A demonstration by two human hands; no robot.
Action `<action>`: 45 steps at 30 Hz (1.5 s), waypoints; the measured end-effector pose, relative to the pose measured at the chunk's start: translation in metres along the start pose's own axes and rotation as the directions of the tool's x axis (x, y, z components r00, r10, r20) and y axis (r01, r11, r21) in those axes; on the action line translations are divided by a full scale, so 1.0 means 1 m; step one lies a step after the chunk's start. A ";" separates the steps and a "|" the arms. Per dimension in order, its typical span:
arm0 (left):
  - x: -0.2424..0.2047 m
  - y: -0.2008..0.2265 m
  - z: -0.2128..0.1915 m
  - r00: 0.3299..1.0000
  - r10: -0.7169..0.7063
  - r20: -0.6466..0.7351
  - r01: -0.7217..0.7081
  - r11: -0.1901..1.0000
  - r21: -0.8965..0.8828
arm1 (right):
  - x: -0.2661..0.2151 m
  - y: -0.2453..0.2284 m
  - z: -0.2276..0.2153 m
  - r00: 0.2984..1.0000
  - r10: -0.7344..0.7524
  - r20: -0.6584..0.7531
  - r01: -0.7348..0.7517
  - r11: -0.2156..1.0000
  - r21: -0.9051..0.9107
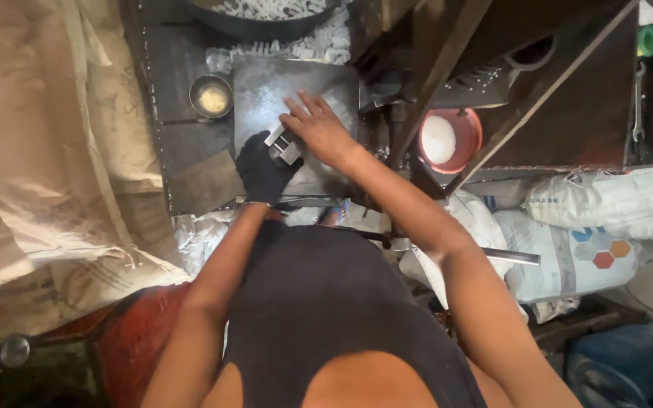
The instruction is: The person operates a manual machine by repeatedly turning a crank handle with both hands. They periodically use a metal scraper to clear white granular material from a metal tray and feed it into the machine. The person also uses a red bowl to collect or transfer material during the process.
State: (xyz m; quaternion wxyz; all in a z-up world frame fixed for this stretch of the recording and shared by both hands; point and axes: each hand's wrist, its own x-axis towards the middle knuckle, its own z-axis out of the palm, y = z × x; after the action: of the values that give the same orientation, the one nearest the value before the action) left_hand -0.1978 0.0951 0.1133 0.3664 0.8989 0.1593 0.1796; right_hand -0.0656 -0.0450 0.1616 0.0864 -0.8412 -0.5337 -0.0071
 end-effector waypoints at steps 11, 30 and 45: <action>-0.030 -0.008 0.024 0.972 0.105 -0.212 -0.088 0.992 0.089 | -0.027 -0.023 -0.015 0.980 0.125 -0.153 -0.110 0.989 0.099; 0.082 0.065 0.212 0.879 0.303 0.369 -0.315 0.949 -0.028 | -0.238 0.027 -0.026 0.383 0.878 -0.288 -0.708 0.479 0.519; -0.031 0.072 0.109 0.984 0.073 0.160 -0.087 0.993 0.083 | -0.226 -0.011 -0.052 0.566 0.814 -0.128 -0.499 0.462 0.733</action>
State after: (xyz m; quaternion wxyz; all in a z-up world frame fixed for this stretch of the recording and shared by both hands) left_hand -0.1663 -0.0322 0.0858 0.3297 0.9315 0.1014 0.1156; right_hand -0.1683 -0.2512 0.1910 0.4788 -0.8739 -0.0836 0.0041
